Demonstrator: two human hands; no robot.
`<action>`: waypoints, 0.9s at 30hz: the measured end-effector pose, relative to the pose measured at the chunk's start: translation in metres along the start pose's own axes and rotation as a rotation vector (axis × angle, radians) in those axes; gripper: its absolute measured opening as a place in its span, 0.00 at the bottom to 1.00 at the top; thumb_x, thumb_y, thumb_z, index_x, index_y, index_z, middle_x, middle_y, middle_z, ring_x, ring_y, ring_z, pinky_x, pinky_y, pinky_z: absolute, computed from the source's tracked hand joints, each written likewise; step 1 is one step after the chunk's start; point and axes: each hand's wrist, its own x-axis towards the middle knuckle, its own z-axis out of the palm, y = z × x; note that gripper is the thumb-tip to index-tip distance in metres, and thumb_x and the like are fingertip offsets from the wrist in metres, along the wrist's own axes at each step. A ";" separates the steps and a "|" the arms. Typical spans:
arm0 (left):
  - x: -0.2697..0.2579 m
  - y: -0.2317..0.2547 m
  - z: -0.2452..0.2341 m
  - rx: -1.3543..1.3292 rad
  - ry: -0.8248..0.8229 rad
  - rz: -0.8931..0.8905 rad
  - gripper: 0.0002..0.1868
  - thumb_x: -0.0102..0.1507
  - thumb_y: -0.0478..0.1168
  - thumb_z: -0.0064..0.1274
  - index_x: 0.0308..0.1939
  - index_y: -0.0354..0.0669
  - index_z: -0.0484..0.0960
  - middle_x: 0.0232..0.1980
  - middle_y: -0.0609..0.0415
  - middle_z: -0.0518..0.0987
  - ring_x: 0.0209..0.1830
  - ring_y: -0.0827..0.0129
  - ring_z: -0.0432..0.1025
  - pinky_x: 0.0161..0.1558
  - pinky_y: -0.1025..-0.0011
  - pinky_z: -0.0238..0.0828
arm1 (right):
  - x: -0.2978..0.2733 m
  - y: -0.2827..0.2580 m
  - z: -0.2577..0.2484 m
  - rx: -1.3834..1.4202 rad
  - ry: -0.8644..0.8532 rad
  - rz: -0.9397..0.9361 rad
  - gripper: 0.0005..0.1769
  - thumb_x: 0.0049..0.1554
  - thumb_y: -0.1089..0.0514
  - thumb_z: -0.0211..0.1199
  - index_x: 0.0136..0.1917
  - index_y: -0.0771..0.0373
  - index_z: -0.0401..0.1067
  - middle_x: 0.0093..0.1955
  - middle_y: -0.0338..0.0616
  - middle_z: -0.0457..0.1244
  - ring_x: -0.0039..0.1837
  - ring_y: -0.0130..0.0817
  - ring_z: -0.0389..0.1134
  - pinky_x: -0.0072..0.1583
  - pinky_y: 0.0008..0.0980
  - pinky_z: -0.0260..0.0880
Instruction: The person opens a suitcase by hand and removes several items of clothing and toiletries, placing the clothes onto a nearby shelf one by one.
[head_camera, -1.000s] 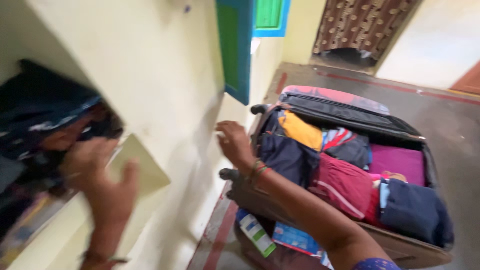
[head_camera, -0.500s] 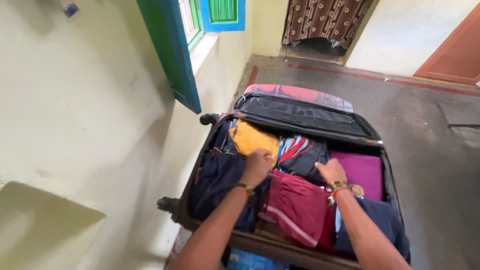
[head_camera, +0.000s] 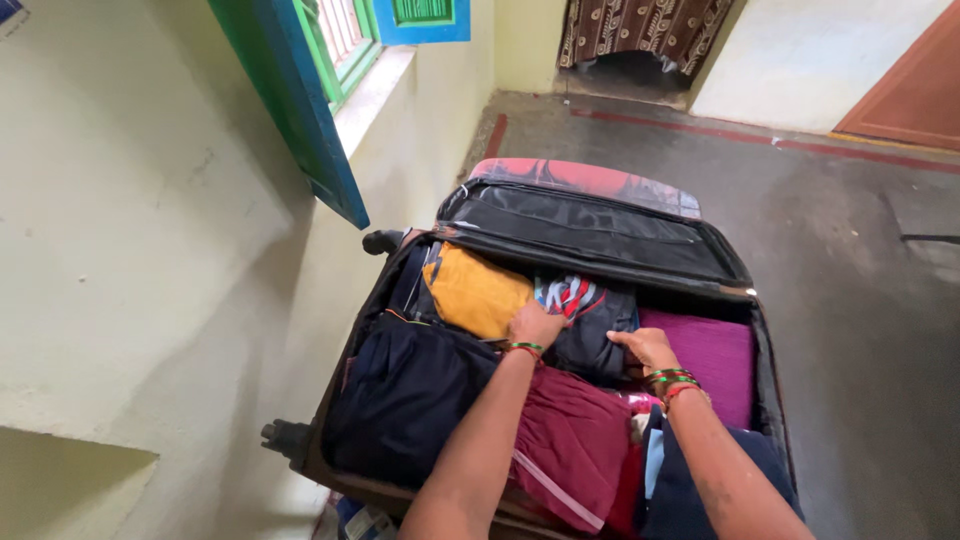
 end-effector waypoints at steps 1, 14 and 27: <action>0.007 0.000 0.010 -0.118 0.058 0.048 0.30 0.47 0.49 0.72 0.46 0.32 0.83 0.49 0.32 0.82 0.54 0.41 0.77 0.55 0.55 0.74 | -0.001 -0.004 0.002 -0.001 -0.004 -0.002 0.21 0.46 0.56 0.77 0.29 0.60 0.63 0.27 0.40 0.57 0.28 0.35 0.58 0.33 0.42 0.61; 0.012 0.039 -0.001 -0.917 -0.275 -0.006 0.16 0.54 0.36 0.62 0.44 0.31 0.85 0.38 0.48 0.82 0.33 0.62 0.75 0.36 0.61 0.72 | -0.029 -0.059 -0.026 0.031 -0.050 0.000 0.19 0.46 0.42 0.76 0.44 0.54 0.77 0.36 0.37 0.67 0.31 0.31 0.66 0.32 0.35 0.63; -0.275 -0.030 -0.405 -0.762 0.300 0.407 0.48 0.53 0.33 0.62 0.75 0.35 0.56 0.65 0.45 0.73 0.65 0.62 0.69 0.65 0.69 0.65 | -0.398 -0.194 0.209 -0.015 -0.753 -0.649 0.21 0.59 0.63 0.64 0.64 0.73 0.70 0.50 0.48 0.68 0.46 0.37 0.70 0.49 0.37 0.73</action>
